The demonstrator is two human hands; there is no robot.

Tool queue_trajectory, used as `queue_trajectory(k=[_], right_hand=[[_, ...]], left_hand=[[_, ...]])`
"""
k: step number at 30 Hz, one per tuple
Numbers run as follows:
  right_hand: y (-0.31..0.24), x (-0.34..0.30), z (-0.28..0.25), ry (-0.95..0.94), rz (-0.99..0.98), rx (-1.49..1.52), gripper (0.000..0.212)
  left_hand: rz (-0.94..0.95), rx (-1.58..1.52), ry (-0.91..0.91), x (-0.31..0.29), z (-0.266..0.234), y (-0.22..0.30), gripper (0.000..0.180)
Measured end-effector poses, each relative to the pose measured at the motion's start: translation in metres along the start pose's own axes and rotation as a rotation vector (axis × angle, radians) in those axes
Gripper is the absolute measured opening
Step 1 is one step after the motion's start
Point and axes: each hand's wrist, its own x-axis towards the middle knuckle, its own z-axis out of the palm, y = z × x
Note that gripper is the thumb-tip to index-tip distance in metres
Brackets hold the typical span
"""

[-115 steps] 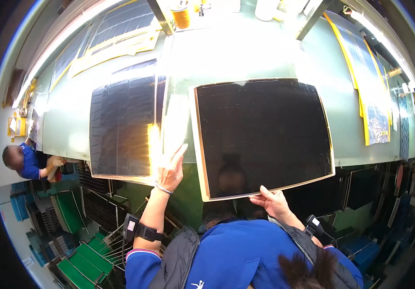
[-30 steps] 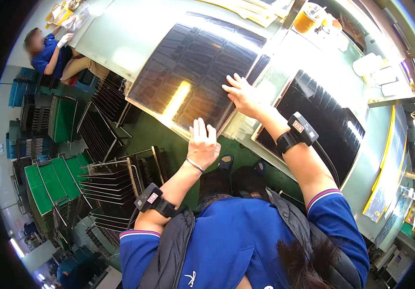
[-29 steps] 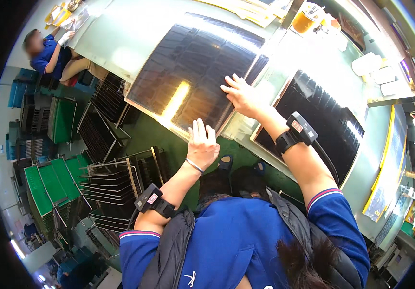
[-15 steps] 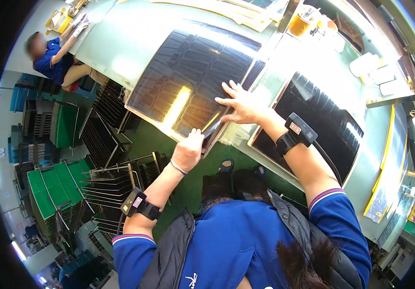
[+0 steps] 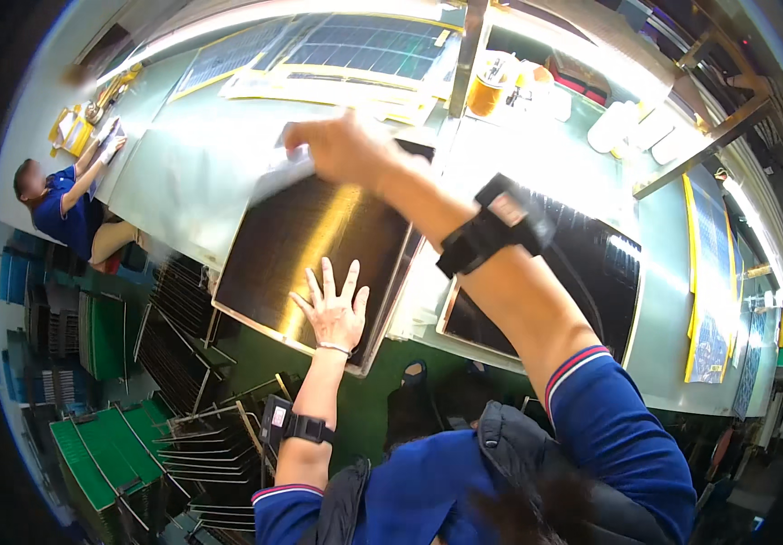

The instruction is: Inspecting and moving large glass solar cell panels along an assembly line and placing them into racks.

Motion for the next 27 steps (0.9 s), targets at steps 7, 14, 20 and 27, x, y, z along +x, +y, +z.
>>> queue_trajectory(k=[7,14,20,27], right_hand=[[-0.027,0.003,-0.069,0.477,-0.195,0.125,0.018],[-0.033,0.054,-0.118,0.696,-0.335,0.133,0.017],[-0.067,0.047,-0.106,0.596,-0.384,0.149,0.017],[-0.093,0.027,-0.131,0.448,-0.501,-0.082,0.019]], left_hand=[[0.002,0.034,-0.069,-0.003,0.013,-0.008,0.052],[0.080,-0.013,-0.010,-0.002,0.009,-0.016,0.052],[0.073,0.018,-0.116,0.004,0.002,-0.010,0.053],[0.059,-0.071,-0.135,0.026,0.010,-0.003,0.052]])
